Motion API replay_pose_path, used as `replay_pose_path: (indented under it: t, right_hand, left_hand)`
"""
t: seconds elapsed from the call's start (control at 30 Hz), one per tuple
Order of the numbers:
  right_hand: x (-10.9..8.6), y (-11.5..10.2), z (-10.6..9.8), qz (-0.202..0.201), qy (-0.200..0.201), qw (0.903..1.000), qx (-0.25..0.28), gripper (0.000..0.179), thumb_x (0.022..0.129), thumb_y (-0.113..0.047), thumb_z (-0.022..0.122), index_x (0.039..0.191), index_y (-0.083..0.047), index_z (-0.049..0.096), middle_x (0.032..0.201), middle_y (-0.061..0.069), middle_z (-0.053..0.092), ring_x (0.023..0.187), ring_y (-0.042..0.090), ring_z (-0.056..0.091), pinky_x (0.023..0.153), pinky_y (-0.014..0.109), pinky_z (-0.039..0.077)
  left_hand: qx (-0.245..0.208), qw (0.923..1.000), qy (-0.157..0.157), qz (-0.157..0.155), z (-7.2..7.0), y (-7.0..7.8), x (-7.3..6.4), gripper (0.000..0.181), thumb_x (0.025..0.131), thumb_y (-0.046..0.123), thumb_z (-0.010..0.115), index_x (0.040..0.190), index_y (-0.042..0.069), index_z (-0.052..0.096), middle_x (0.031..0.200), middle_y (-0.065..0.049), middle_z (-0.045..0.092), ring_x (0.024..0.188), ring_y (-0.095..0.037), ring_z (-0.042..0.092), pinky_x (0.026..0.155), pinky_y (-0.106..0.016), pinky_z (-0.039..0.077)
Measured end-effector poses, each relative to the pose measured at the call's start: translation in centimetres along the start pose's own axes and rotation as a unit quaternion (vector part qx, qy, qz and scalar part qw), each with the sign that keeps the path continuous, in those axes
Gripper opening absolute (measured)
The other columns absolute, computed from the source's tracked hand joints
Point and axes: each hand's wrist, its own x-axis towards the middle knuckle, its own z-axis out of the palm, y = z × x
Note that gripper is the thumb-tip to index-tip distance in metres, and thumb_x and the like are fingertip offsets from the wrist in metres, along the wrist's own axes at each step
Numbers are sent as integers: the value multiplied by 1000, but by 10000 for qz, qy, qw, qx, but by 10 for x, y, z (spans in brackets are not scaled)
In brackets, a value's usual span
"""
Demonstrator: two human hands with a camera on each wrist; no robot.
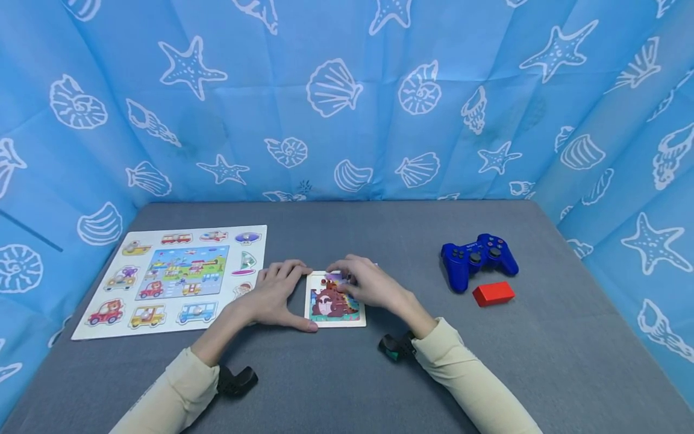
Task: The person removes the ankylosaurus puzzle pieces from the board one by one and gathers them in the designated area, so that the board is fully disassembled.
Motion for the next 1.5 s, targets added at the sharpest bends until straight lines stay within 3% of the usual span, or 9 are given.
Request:
replay_pose_path:
  t: [0.37,0.5,0.7,1.03,1.5]
  right_hand:
    - [2,-3,2,-2,13,9996,-272,34,94,-6,72,128,-9,72,92,4,55,73,11,44,59,18,36]
    - [2,-6,2,-107,122,9990,-414,35,92,-3,73,126,-10,74,97,4,55,76,11,46,60,19,37]
    - [3,-6,0,80,-130,9993,-328,40,93,-2,72,132,-9,69,103,5,59,78,12,50,61,20,41]
    - [2,-3,0,-30,-398,9986,-334,42,97,-10,70,138,-5,63,105,8,57,78,11,47,62,19,39]
    - [2,-2,-1,4,-401,9989,-260,41,99,-15,68,138,-6,64,105,6,59,79,10,48,65,20,40]
  left_hand:
    - [-20,10000,-41,-16,0,1,-1,110,68,77,79,154,21,39,158,-9,34,141,-39,33,108,-65,27]
    - [-12,10000,-59,-22,-1,1,-1,109,68,76,78,154,21,39,158,-9,34,142,-39,32,109,-64,27]
    - [16,10000,-29,-4,-1,0,-1,108,69,76,78,153,20,40,158,-9,34,141,-39,33,109,-64,27]
    - [29,10000,-31,4,-2,1,-1,109,69,77,78,154,20,39,158,-9,34,141,-39,33,109,-63,28]
    - [-4,10000,-67,-15,-2,1,-1,110,69,76,78,154,20,39,159,-9,34,142,-39,32,110,-63,27]
